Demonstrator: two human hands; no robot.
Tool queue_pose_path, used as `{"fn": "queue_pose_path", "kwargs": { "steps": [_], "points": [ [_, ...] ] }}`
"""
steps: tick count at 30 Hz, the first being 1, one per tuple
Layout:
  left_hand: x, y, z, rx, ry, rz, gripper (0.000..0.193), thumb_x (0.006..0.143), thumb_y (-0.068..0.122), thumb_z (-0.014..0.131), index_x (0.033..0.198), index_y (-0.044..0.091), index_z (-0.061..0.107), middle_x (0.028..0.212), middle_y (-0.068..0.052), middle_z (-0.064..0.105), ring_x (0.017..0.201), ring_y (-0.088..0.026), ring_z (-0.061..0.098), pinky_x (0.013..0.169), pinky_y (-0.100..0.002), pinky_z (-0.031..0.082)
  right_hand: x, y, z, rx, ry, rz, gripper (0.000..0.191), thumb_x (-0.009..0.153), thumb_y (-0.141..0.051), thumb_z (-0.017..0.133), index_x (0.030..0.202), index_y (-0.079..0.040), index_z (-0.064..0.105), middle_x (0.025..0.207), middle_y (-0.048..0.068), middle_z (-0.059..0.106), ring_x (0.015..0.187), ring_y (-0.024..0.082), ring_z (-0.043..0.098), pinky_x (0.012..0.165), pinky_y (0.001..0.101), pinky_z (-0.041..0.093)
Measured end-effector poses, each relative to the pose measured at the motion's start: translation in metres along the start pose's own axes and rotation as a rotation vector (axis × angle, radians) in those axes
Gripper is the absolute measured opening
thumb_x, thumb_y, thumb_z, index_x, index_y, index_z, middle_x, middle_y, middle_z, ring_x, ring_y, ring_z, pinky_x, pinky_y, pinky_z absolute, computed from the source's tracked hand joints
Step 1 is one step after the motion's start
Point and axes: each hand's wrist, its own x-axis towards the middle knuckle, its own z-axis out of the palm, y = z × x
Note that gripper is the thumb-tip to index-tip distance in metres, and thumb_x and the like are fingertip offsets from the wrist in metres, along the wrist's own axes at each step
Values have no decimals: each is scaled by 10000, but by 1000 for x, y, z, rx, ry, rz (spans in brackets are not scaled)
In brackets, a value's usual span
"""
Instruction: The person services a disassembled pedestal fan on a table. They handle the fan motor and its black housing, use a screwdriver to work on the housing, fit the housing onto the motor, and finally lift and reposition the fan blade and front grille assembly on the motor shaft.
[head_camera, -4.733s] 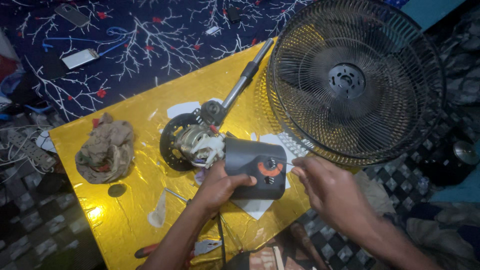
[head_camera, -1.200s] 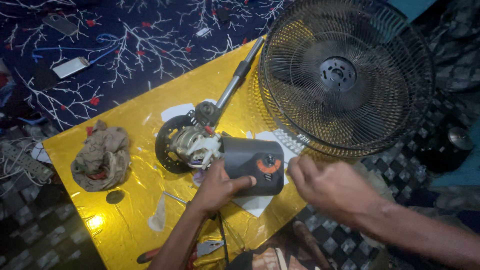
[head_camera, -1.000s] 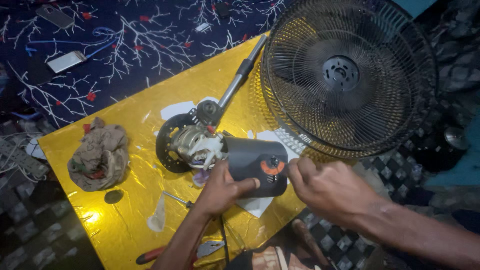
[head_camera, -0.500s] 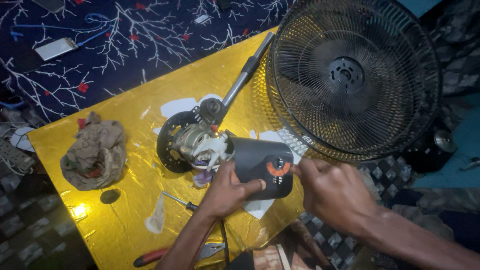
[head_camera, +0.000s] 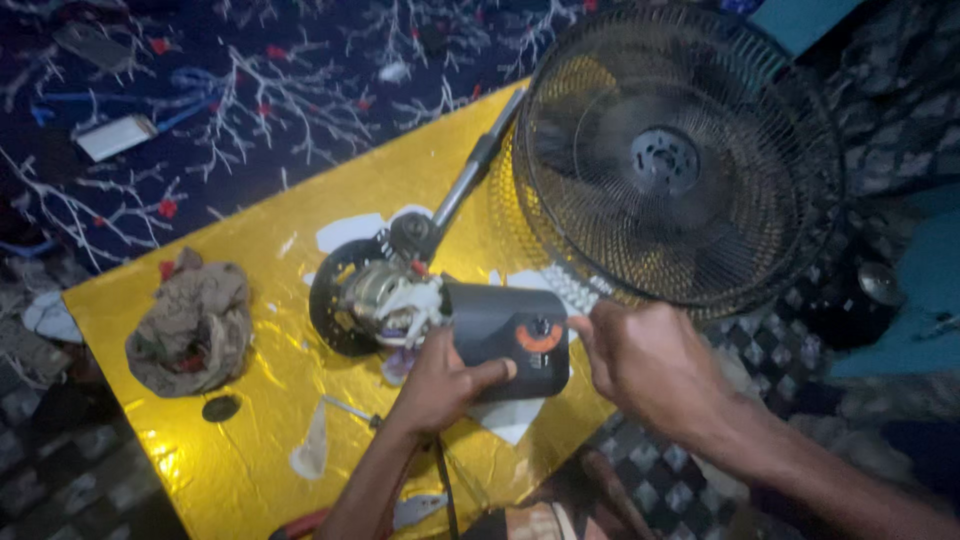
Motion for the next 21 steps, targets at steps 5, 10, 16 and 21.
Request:
{"fn": "queue_pose_path", "kwargs": {
  "steps": [5,10,16,21],
  "points": [
    [-4,6,-4,102,37,-1,445,712,53,816,1138,-23,710,1048,-81,787,919,-154,734,855,-319,587,-18,26,3,203,-123,405,309,942,-369,712,967,-68,777,520,159,648,452,289,647,491,447,505],
    [-12,12,-6,196,147,-11,447,702,96,842,1122,2,723,1018,-63,786,889,-140,722,837,-300,579,-32,58,66,979,110,539,354,973,-234,601,1286,-73,644,918,112,712,657,183,695,581,343,574],
    [-13,17,-5,194,189,-4,492,697,102,839,1159,11,696,1055,-62,765,934,-140,708,875,-295,559,-22,65,132,1289,113,441,352,967,-165,618,1284,-16,660,1159,64,706,956,142,692,786,325,618],
    [-14,17,-8,144,241,-64,546,672,82,808,1196,31,661,1053,-59,758,931,-160,709,877,-313,555,-17,59,134,1367,35,396,404,907,-104,707,1299,-15,670,1097,80,696,975,127,658,807,313,602]
  ]
}}
